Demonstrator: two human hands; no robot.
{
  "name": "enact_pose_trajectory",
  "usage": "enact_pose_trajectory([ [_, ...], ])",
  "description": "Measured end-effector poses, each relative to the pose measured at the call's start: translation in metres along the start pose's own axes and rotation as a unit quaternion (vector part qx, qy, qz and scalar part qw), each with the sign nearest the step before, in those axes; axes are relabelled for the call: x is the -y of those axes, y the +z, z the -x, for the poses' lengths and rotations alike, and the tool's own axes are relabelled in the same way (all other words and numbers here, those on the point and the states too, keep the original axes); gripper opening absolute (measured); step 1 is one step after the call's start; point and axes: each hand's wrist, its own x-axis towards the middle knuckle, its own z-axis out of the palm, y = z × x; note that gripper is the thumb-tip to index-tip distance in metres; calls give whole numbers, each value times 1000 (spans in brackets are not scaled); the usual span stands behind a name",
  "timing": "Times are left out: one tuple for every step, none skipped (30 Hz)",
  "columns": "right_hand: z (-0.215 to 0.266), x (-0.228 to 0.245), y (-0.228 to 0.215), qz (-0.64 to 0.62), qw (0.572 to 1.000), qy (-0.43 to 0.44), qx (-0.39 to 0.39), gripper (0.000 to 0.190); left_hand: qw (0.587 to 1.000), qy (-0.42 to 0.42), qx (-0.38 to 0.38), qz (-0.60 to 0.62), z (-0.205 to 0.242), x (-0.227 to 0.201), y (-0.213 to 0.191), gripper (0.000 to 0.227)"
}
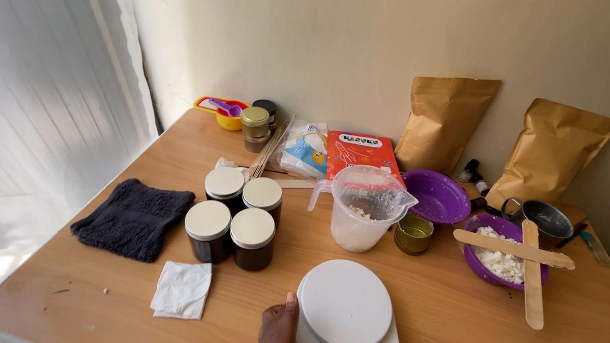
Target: Preparing a digital scale by cleaning it with a cloth and turning it on
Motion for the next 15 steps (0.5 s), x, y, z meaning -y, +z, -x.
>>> enact_pose_trajectory([
  [-15,0,-1,68,957,-276,-58,34,995,72,29,-66,5,-5,-9,57],
  [-31,0,-2,127,832,-527,-116,40,979,144,58,-132,10,-11,-19,45],
  [-12,-28,8,124,832,-529,-115,40,979,145,55,-130,-11,2,-29,45],
  [7,-57,17,-46,968,-243,-45,43,941,292,-26,-172,-33,14,-39,44],
  [30,-86,23,-207,975,79,27,57,874,426,-104,-210,-53,29,-49,50],
  [29,-86,14,-204,975,81,28,57,875,423,-103,-210,-57,33,-64,50],
  [29,-85,6,-182,971,136,80,65,840,386,-231,-303,-61,36,-80,60],
  [30,-84,-3,-158,960,191,131,73,781,340,-352,-387,-66,40,-96,72],
  [26,-86,-7,-158,960,193,131,73,781,340,-351,-388,-68,43,-108,72],
  [22,-88,-11,-167,947,228,153,78,795,302,-353,-390,-71,46,-121,68],
  [18,-91,-16,-176,933,263,173,82,808,264,-355,-390,-74,48,-133,64],
  [16,-83,-18,-176,933,264,173,82,808,264,-354,-391,-76,51,-139,64],
  [15,-76,-20,-184,932,264,167,77,812,268,-340,-391,-78,53,-145,47],
  [14,-68,-22,-191,931,265,161,73,817,272,-325,-391,-79,56,-152,35],
  [15,-59,-22,-190,931,267,162,73,817,270,-324,-393,-63,51,-147,35],
])
